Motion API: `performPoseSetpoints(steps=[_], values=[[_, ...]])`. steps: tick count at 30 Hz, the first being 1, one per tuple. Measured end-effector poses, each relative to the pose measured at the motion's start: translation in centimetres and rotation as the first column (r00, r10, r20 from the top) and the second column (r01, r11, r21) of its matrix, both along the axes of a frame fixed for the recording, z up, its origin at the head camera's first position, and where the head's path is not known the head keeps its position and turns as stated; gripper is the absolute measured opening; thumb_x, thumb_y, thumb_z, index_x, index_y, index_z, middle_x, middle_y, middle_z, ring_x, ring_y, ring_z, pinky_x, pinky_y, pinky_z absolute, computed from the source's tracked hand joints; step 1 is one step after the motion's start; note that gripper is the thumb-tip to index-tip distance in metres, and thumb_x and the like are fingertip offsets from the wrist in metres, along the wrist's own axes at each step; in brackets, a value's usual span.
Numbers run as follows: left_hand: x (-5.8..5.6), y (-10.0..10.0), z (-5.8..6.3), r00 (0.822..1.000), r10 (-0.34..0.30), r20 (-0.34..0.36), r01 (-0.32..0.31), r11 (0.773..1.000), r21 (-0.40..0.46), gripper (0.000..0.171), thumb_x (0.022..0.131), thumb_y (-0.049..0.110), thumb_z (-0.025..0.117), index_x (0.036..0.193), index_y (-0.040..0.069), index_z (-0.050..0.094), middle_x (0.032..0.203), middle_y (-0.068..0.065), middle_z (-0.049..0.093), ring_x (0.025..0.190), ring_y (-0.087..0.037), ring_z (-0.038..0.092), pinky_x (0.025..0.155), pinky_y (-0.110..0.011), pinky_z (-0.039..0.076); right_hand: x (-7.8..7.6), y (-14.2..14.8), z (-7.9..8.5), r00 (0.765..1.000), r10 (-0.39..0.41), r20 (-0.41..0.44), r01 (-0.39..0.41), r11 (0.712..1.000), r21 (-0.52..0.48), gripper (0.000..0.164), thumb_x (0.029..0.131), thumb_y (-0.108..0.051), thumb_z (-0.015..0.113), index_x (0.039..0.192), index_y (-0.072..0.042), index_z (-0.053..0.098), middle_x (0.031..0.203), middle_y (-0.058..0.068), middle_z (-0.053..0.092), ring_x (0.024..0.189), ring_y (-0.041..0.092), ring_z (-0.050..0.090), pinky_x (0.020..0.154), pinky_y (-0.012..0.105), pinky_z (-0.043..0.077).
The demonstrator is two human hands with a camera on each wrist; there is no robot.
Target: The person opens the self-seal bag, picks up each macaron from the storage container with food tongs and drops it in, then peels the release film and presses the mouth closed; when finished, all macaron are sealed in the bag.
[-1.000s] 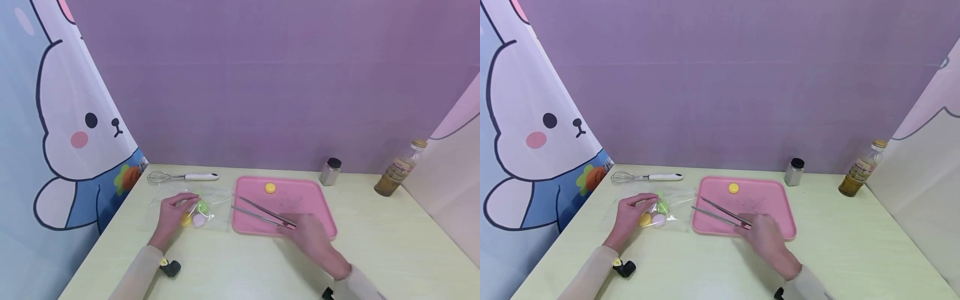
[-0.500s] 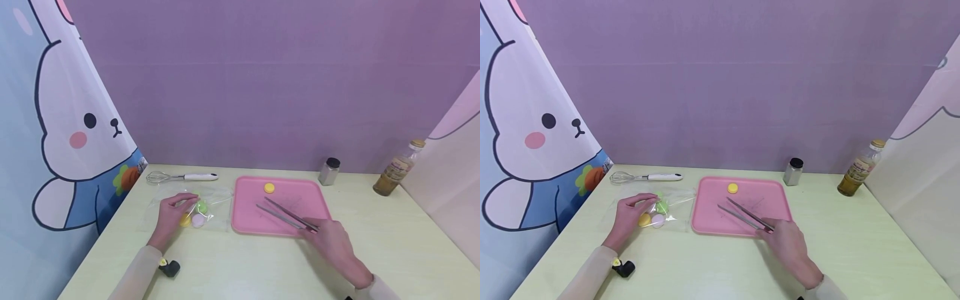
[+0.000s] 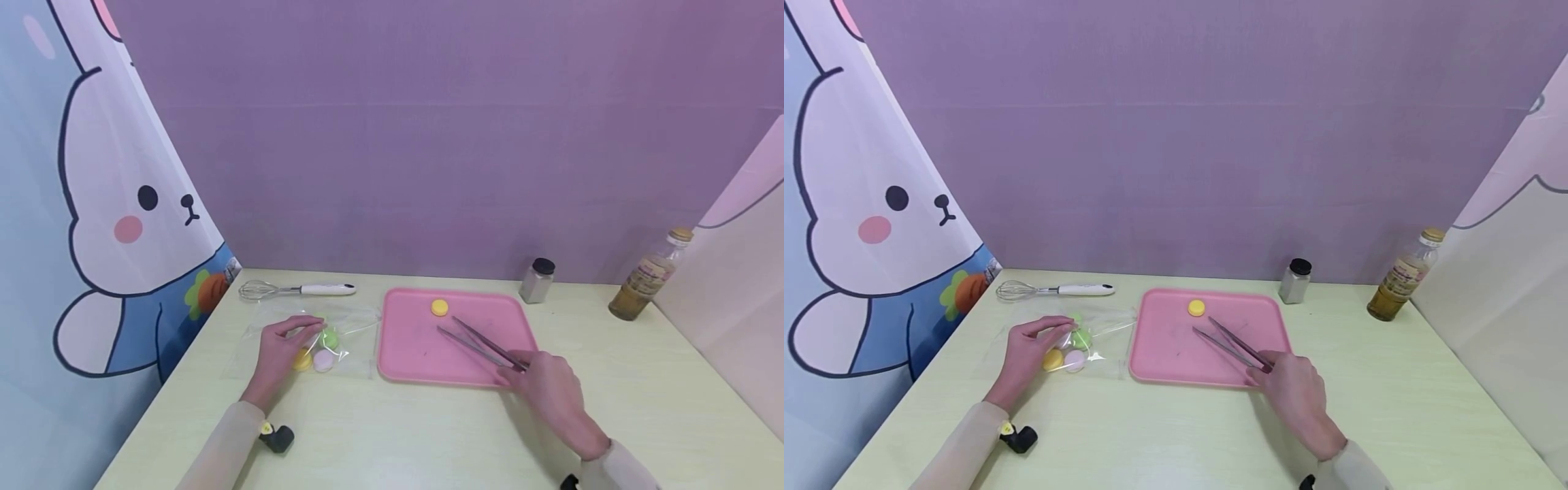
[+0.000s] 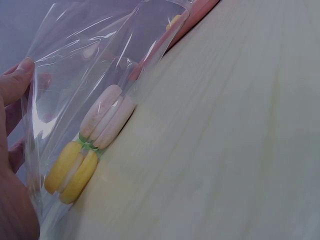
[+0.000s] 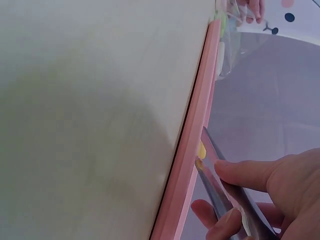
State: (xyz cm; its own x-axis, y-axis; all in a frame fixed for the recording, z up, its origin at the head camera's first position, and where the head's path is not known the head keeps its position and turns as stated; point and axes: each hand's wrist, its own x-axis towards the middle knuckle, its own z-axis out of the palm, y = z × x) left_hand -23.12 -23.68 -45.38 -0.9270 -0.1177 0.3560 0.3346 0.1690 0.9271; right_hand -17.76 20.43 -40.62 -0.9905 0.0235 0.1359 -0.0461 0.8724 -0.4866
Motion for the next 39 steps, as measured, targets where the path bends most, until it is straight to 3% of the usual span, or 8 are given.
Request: performPoseSetpoints(steps=[12,24,39], values=[[0.0,-0.1,-0.1,1.000,0.003,0.017,-0.003,1.000,0.008,0.023,0.086,0.021,0.083,0.102,0.005,0.079,0.104,-0.009,0.076,0.109,-0.017,0.063,0.105,-0.027,0.041,-1.9,-0.8,0.0,0.999,0.004,0.033,-0.004,1.000,-0.004,0.038,0.087,-0.032,0.079,0.117,-0.010,0.076,0.058,-0.006,0.057,0.048,0.014,0.049,0.040,0.031,0.040],[0.0,0.0,-0.1,1.000,-0.009,-0.006,0.009,1.000,0.019,0.020,0.087,0.016,0.082,0.102,0.003,0.078,0.104,-0.011,0.075,0.108,-0.018,0.063,0.105,-0.027,0.041,-3.3,-1.5,-0.1,1.000,0.013,0.027,-0.012,1.000,-0.029,0.038,0.087,-0.029,0.079,0.117,-0.006,0.076,0.060,-0.004,0.059,0.046,0.014,0.047,0.039,0.029,0.038],[0.0,-0.1,0.0,1.000,-0.009,0.021,0.008,1.000,0.021,0.019,0.088,0.011,0.080,0.104,0.001,0.077,0.108,-0.014,0.074,0.110,-0.017,0.063,0.107,-0.028,0.039,-2.9,-1.7,-0.2,1.000,0.027,-0.006,-0.027,0.999,-0.042,0.035,0.087,-0.025,0.080,0.117,-0.008,0.076,0.056,-0.003,0.056,0.042,0.010,0.042,0.035,0.026,0.035]])
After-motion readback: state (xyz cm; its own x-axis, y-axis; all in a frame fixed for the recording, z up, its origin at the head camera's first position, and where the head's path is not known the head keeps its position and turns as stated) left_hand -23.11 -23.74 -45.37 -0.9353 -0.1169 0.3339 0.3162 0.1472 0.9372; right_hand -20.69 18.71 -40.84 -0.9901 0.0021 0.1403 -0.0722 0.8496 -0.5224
